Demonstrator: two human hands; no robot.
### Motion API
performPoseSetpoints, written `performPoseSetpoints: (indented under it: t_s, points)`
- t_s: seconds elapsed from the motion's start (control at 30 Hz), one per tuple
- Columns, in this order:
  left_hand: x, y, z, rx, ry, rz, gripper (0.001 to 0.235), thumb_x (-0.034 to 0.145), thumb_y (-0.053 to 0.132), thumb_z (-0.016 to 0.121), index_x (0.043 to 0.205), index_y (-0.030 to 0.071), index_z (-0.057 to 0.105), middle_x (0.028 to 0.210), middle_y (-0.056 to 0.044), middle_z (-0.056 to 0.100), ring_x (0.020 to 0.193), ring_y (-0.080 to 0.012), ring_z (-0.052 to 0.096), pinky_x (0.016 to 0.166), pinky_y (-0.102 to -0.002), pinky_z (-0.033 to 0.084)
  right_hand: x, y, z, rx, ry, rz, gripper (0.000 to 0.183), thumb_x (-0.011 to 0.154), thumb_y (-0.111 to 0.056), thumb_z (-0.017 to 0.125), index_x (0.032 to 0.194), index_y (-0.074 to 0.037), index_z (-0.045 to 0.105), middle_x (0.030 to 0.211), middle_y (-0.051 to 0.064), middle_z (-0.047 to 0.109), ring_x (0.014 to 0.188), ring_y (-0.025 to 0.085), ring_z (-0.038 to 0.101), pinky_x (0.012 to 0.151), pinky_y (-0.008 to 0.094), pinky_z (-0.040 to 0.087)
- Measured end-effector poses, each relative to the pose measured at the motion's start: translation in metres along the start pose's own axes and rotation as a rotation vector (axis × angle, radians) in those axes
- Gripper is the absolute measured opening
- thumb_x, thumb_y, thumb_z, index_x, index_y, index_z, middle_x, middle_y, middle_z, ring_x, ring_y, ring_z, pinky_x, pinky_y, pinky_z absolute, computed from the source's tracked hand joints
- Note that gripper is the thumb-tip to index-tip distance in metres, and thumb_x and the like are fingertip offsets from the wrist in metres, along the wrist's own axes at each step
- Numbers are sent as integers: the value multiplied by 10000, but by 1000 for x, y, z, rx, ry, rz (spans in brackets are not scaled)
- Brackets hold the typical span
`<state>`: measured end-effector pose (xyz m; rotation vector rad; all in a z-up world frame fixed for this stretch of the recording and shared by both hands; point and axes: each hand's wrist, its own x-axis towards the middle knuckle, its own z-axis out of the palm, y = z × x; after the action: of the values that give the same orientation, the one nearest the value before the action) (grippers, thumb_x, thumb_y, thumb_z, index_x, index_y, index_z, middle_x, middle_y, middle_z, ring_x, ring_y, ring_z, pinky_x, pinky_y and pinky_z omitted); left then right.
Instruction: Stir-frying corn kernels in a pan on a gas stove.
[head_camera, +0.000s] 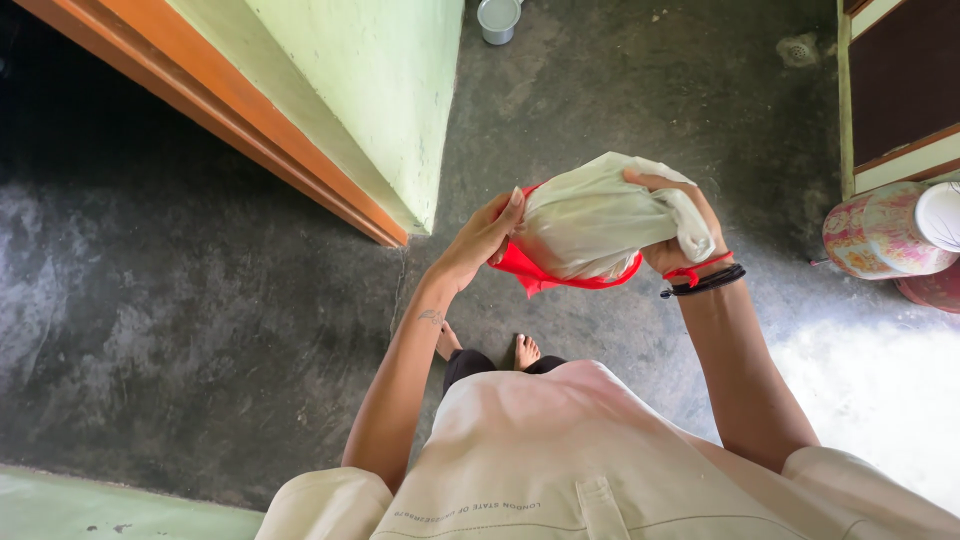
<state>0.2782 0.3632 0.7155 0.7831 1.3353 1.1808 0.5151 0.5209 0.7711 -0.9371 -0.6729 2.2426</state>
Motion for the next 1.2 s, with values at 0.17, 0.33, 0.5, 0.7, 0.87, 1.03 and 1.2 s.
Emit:
performPoseSetpoints:
  t_s: [0.17, 0.33, 0.5, 0.7, 0.87, 1.03, 1.2]
  points:
    - [-3, 28, 15, 24, 91, -21, 755, 923, 727, 469, 1271, 81, 647, 727, 31, 534, 526, -47, 484, 471, -232, 406, -15, -3, 45, -185, 86, 62, 212, 904, -90, 738, 1101, -38, 682, 985, 54, 732, 851, 157, 725, 752, 300, 585]
    - [7, 30, 32, 16, 88, 165, 747, 947, 746, 481, 1293, 102, 629, 949, 72, 663, 791, 17, 621, 643, -201, 525, 1, 15, 36, -456, 45, 39, 251, 882, -139, 716, 1109, -33, 706, 979, 41, 738, 855, 149, 718, 752, 287, 570]
    - [28, 5, 50, -16, 95, 120, 706, 1027, 714, 517, 1103, 27, 662, 950, -6, 498, 886, -93, 480, 757, -263, 435, 48, 56, -12, -1126, -35, -119, 274, 955, -220, 660, 1129, -14, 703, 965, 87, 740, 848, 180, 689, 720, 334, 535]
    - [31, 41, 66, -169, 212, -63, 610, 860, 617, 632, 1256, 154, 639, 1019, 33, 666, 888, -53, 626, 721, -236, 521, 80, 81, -14, -1392, -63, -259, 303, 904, -229, 673, 1111, -10, 702, 969, 161, 759, 885, 280, 747, 743, 390, 566]
    - [53, 44, 38, -111, 205, -116, 602, 874, 543, 687, 1307, 126, 652, 880, 21, 603, 643, -54, 497, 493, -244, 375, 83, 54, 2, -1472, -311, -465, 261, 905, -177, 649, 1119, -33, 684, 1012, 173, 739, 923, 344, 718, 770, 423, 550]
    - [91, 52, 1, -47, 120, -190, 565, 883, 510, 690, 1298, 128, 725, 785, 99, 637, 528, 13, 432, 452, -212, 301, 104, 31, 21, -1486, -668, -721, 243, 901, -154, 648, 1112, -36, 668, 1066, 190, 709, 990, 367, 687, 827, 424, 537]
    - [132, 88, -6, -197, 36, -195, 510, 884, 438, 759, 1274, 114, 714, 617, 63, 469, 429, -10, 342, 408, -219, 267, 181, 58, 12, -1968, -603, -322, 191, 923, -113, 573, 1069, -86, 693, 982, 120, 726, 939, 300, 701, 808, 407, 534]
